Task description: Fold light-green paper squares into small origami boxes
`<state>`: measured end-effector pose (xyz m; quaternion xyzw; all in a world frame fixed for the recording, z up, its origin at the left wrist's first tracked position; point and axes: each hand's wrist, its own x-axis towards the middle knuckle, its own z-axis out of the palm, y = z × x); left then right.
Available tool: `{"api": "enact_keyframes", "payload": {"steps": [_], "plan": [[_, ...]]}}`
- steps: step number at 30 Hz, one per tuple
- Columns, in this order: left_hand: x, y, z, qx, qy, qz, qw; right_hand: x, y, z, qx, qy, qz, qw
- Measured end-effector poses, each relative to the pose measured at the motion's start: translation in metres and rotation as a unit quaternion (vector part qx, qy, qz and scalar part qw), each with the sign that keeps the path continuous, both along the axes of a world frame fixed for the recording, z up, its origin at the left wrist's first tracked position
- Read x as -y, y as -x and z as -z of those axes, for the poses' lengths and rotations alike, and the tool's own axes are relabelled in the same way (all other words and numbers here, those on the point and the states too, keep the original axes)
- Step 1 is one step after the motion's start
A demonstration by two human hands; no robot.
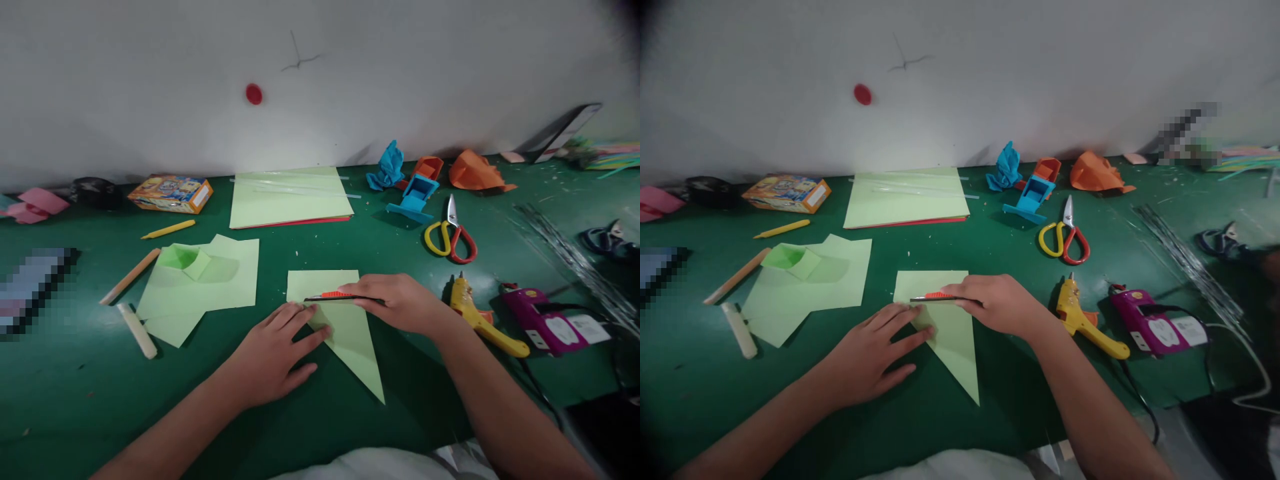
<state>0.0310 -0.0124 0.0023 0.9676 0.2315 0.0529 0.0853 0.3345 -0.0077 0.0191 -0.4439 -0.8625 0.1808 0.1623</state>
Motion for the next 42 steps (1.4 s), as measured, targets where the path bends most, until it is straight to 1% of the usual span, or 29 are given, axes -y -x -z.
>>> {"api": "enact_keyframes", "payload": {"steps": [17, 29, 34, 42], "plan": [[-0.0003, 0.0009, 0.0006, -0.002, -0.004, 0.003, 1.0, 0.0007, -0.0032, 0.001, -0.008, -0.001, 0.007, 1.0], [-0.0004, 0.0002, 0.0003, -0.01, -0.006, 0.002, 1.0, 0.0001, -0.0054, -0.0014, -0.007, -0.007, -0.003, 1.0], [-0.0002, 0.0006, -0.0002, -0.007, -0.007, 0.001, 1.0, 0.0008, -0.0063, -0.0032, -0.004, 0.006, 0.003, 1.0], [-0.0007, 0.0, 0.0001, -0.014, -0.002, 0.0, 1.0, -0.0001, -0.0084, -0.0007, -0.008, 0.014, 0.008, 1.0]]}}
